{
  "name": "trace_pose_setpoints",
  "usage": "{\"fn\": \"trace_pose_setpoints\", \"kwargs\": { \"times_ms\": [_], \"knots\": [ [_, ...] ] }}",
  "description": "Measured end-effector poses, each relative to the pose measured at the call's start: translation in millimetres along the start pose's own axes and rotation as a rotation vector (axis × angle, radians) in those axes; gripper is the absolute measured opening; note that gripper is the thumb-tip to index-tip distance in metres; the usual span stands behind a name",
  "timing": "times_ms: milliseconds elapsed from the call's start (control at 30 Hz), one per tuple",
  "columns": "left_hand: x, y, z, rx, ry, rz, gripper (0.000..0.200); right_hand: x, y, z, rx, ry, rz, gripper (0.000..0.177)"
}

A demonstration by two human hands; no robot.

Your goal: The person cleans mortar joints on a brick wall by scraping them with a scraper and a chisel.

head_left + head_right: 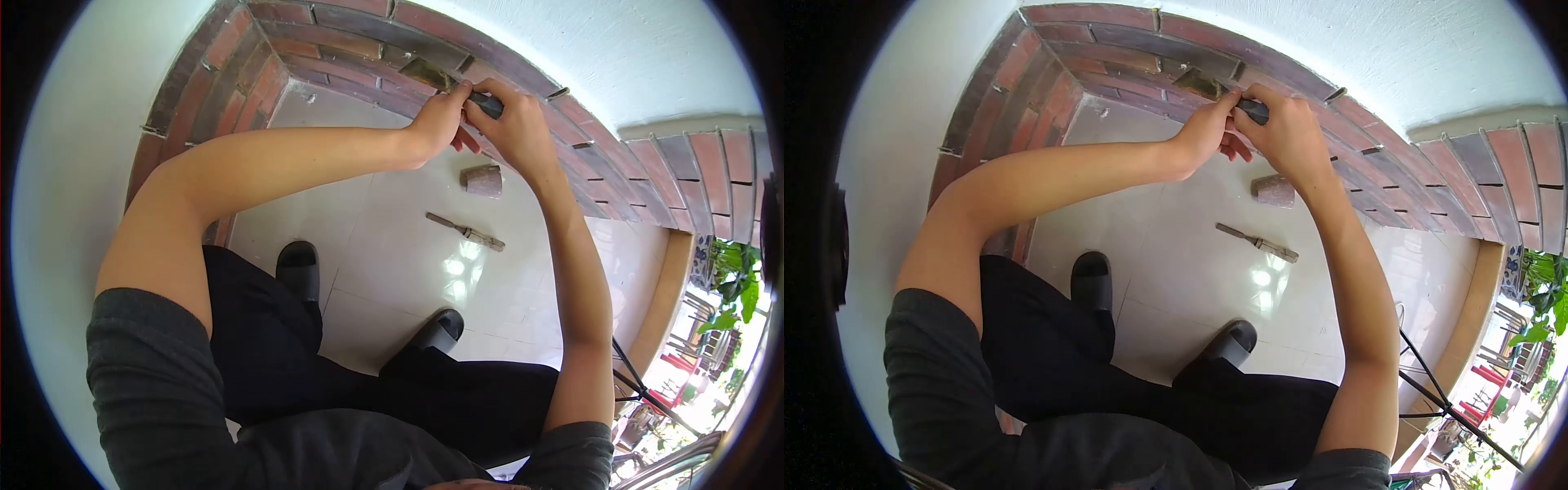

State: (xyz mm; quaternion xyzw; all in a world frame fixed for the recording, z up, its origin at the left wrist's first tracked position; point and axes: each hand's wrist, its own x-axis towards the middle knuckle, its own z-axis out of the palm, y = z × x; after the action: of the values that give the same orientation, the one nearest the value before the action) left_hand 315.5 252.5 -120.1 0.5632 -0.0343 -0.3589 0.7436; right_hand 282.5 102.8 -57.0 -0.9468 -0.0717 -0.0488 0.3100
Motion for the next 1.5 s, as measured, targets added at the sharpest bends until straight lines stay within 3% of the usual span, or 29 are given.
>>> {"fn": "trace_pose_setpoints", "kwargs": {
  "times_ms": [133,233,500,600,867,1000,1100,1267,1367,1433,1500],
  "knots": [
    [-0.9,4.5,0.7,0.007,-0.013,0.02,0.052,8.6,-1.8,-6.8,-0.016,-0.061,0.056,0.027],
    [-2.8,4.5,0.5,-0.017,0.09,0.04,0.056,15.7,-9.2,-2.2,-0.031,-0.031,-0.016,0.027],
    [-6.2,12.3,-0.6,-0.021,0.073,0.047,0.06,23.1,-27.9,-8.8,-0.127,-0.113,0.137,0.029],
    [-6.4,11.4,-4.6,-0.034,0.133,0.075,0.057,24.8,-30.5,-0.6,-0.131,-0.021,0.003,0.03],
    [-9.1,16.5,-4.9,-0.027,0.052,0.024,0.057,23.2,-47.4,-12.5,-0.158,-0.087,0.071,0.027],
    [-7.0,12.8,-12.8,0.028,0.102,0.087,0.056,24.5,-49.7,-9.3,-0.203,-0.049,0.031,0.027],
    [1.2,5.4,-10.5,-0.061,0.219,0.021,0.056,21.1,-32.0,2.1,-0.086,-0.049,0.033,0.029],
    [-10.1,13.8,-8.9,0.032,0.05,0.02,0.052,14.9,-31.4,-1.0,-0.121,0.007,0.01,0.032],
    [-8.3,16.8,-1.8,-0.026,0.097,-0.002,0.051,19.8,-29.1,-6.0,-0.093,-0.074,0.092,0.033],
    [-8.9,13.8,-3.5,-0.03,0.185,0.031,0.048,27.1,-19.4,9.4,-0.054,0.015,0.005,0.032],
    [0.7,3.5,-16.3,-0.025,0.261,0.081,0.048,30.4,-24.0,13.5,-0.004,-0.064,0.032,0.037]
  ]
}}
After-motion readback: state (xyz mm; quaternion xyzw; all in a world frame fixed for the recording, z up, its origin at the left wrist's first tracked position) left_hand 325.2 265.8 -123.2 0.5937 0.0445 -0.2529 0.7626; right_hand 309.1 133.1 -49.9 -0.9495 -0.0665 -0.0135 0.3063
